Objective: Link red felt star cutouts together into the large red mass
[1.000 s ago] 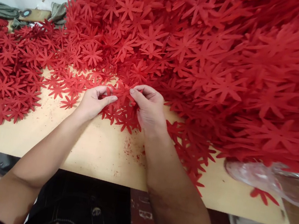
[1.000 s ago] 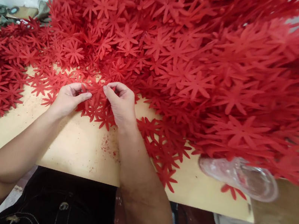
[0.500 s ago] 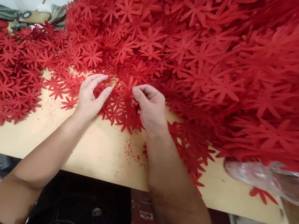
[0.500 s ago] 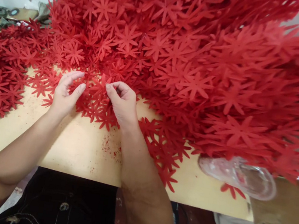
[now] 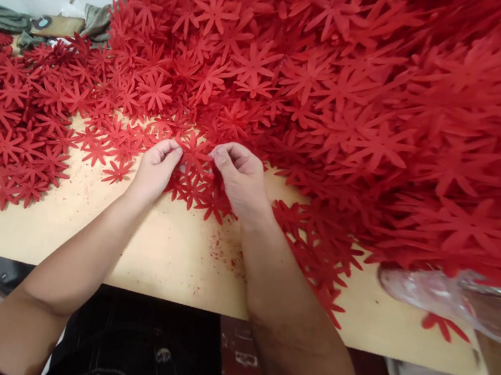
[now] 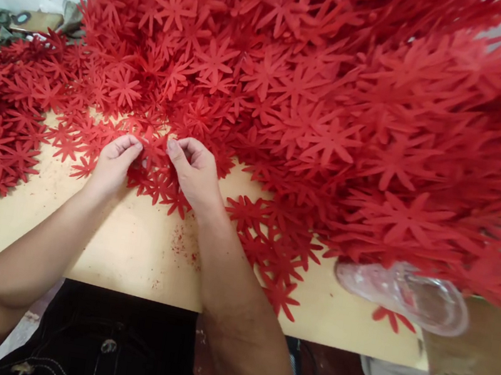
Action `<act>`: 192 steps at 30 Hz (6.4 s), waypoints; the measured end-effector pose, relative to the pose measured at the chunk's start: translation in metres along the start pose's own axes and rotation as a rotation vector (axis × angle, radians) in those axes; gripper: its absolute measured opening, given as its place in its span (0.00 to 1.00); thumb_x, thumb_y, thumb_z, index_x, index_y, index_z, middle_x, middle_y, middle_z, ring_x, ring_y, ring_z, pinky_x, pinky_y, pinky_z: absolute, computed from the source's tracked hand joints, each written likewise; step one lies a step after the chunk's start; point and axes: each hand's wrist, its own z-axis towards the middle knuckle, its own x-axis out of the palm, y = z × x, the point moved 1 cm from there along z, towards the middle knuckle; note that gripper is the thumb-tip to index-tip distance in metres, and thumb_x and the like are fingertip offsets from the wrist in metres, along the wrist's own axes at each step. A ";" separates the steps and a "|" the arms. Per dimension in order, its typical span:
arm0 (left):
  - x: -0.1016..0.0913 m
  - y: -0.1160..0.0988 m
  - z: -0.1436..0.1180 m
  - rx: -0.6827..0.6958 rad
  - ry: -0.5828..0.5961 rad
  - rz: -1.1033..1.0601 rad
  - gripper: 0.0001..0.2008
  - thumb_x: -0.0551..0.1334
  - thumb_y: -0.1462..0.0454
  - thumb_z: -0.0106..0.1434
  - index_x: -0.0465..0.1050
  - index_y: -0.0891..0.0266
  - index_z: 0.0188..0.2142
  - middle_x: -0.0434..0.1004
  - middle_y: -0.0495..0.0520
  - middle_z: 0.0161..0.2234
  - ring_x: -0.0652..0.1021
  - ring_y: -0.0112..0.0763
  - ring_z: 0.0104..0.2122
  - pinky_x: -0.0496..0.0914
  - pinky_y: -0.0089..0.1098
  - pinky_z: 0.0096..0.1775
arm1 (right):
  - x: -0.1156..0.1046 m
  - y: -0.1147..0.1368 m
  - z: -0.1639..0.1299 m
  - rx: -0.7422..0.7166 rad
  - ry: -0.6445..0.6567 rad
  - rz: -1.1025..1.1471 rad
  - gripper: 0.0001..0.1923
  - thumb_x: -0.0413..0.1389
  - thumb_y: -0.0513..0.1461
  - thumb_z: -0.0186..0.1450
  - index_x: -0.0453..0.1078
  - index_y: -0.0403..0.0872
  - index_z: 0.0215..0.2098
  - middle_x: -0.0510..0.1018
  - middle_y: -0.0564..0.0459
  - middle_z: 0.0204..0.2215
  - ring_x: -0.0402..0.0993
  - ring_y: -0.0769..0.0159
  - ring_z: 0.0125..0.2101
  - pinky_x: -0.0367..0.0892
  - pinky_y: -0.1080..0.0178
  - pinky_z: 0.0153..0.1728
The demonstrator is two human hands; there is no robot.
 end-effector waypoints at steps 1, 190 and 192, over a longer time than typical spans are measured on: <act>0.001 0.001 0.000 -0.013 0.003 -0.008 0.06 0.60 0.64 0.58 0.67 0.62 0.25 0.68 0.44 0.20 0.68 0.20 0.20 0.66 0.23 0.28 | 0.000 0.000 0.000 -0.012 -0.001 -0.004 0.25 0.59 0.60 0.48 0.65 0.47 0.22 0.66 0.59 0.20 0.60 0.76 0.22 0.61 0.68 0.25; -0.002 -0.003 0.003 -0.017 -0.101 -0.123 0.13 0.71 0.65 0.44 0.66 0.63 0.23 0.68 0.41 0.19 0.70 0.18 0.20 0.66 0.22 0.27 | -0.010 -0.012 0.003 -0.138 -0.285 -0.161 0.18 0.52 0.54 0.60 0.67 0.48 0.28 0.67 0.57 0.22 0.68 0.71 0.27 0.68 0.65 0.30; -0.002 -0.003 0.003 -0.023 -0.119 -0.136 0.12 0.70 0.67 0.44 0.67 0.63 0.25 0.70 0.42 0.21 0.71 0.18 0.22 0.67 0.23 0.29 | -0.013 -0.012 0.002 -0.225 -0.319 -0.280 0.17 0.53 0.53 0.60 0.69 0.49 0.36 0.71 0.52 0.32 0.70 0.67 0.36 0.70 0.61 0.38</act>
